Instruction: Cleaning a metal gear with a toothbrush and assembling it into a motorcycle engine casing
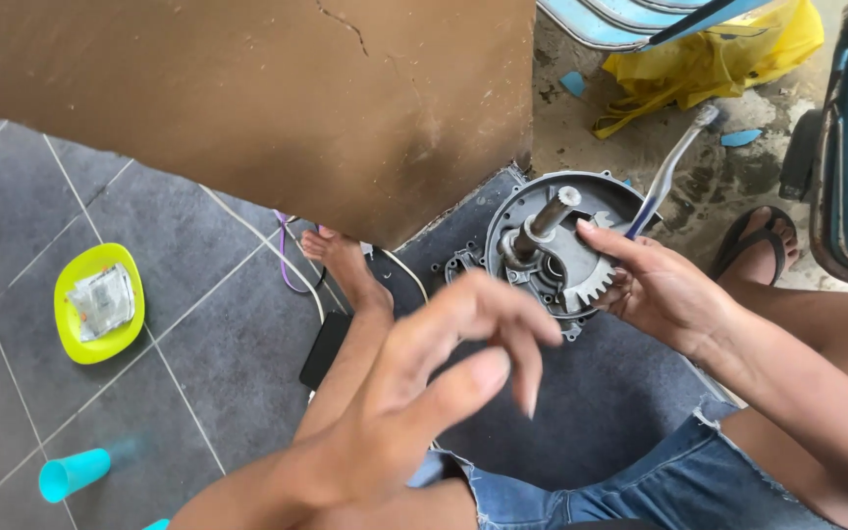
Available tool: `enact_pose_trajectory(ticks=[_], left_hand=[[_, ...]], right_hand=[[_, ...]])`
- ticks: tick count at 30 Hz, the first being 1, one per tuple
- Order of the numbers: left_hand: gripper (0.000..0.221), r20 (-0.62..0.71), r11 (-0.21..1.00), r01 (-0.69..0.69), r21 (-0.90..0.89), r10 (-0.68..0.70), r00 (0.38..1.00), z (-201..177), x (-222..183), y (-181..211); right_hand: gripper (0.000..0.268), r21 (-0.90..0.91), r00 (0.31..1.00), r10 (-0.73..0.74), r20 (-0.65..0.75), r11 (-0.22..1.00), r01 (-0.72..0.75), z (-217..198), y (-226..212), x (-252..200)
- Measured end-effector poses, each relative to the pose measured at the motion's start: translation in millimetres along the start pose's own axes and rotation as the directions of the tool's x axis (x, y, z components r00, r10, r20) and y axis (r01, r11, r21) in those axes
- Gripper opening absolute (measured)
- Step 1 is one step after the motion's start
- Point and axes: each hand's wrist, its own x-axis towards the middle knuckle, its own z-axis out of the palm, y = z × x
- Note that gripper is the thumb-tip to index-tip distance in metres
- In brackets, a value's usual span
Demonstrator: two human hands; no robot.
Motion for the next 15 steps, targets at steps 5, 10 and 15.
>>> enact_pose_trajectory(ticks=[5,10,15], left_hand=[[0.046,-0.256,0.852,-0.042,0.522,0.204,0.945,-2.9,22.7,-32.7],[0.095,-0.072,0.638,-0.090,0.765,0.224,0.972,-19.2,42.7,-83.7],[0.058,0.084,0.871,-0.103,0.481,0.071,0.994,-22.4,56.8,-135.2]], right_hand=[[0.022,-0.077,1.000,-0.005,0.003,0.997,0.005,3.4,-6.0,-17.1],[0.025,-0.083,0.997,-0.021,0.069,0.996,0.027,-9.4,2.5,-19.6],[0.020,-0.308,0.940,-0.086,0.331,0.932,0.193,-18.7,11.1,-24.6]])
